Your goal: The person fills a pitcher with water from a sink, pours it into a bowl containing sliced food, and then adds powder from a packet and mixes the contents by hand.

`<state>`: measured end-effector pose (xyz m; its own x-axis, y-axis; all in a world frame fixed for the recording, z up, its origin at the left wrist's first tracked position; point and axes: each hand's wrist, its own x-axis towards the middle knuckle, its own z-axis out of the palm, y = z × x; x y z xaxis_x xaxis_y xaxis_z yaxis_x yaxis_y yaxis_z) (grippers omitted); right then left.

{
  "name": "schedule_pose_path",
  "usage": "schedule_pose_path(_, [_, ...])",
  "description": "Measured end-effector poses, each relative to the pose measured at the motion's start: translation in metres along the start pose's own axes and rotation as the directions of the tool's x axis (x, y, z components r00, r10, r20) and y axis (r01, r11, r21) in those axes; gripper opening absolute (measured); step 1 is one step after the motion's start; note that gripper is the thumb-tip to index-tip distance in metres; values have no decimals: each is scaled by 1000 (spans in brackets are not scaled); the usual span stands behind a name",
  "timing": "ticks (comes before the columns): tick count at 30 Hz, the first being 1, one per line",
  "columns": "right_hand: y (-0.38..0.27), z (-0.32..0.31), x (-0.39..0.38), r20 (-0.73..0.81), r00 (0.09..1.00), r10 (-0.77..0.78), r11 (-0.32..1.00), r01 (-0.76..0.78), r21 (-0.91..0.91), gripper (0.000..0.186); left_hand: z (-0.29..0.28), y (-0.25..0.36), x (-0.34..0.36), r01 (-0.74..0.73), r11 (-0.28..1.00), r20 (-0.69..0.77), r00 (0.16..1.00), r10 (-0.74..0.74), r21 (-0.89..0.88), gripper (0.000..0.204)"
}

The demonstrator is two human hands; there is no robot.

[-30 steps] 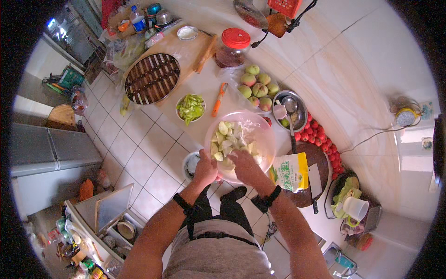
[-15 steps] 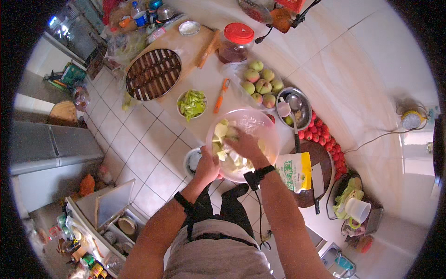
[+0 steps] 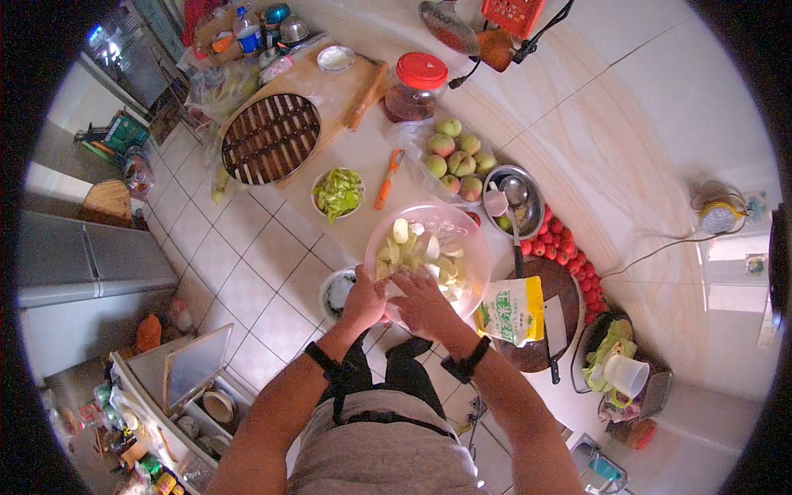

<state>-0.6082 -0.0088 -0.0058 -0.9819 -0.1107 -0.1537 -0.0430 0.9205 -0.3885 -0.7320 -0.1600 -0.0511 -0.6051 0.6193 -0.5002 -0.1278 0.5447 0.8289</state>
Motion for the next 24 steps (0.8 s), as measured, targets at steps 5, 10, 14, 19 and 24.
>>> schedule_pose_path(5, [35,7,21,-140,977,161,965,-185,-186,41,-3,15,-4,28,998,29,999,-27,-47,35])
schedule_pose_path(10, [67,-31,25,-312,875,371,929,-349,125,29,-8,5,-5,47,997,12,999,-46,-64,33])
schedule_pose_path(14, [97,-14,57,-297,810,506,832,-368,415,40,-3,24,-6,56,993,45,998,-52,-108,35])
schedule_pose_path(19, [73,-16,80,41,939,341,936,-343,80,59,0,26,-8,50,996,0,999,-50,-67,40])
schedule_pose_path(24, [62,-35,32,68,983,169,984,-172,43,52,0,21,-6,16,998,-29,999,-14,63,41])
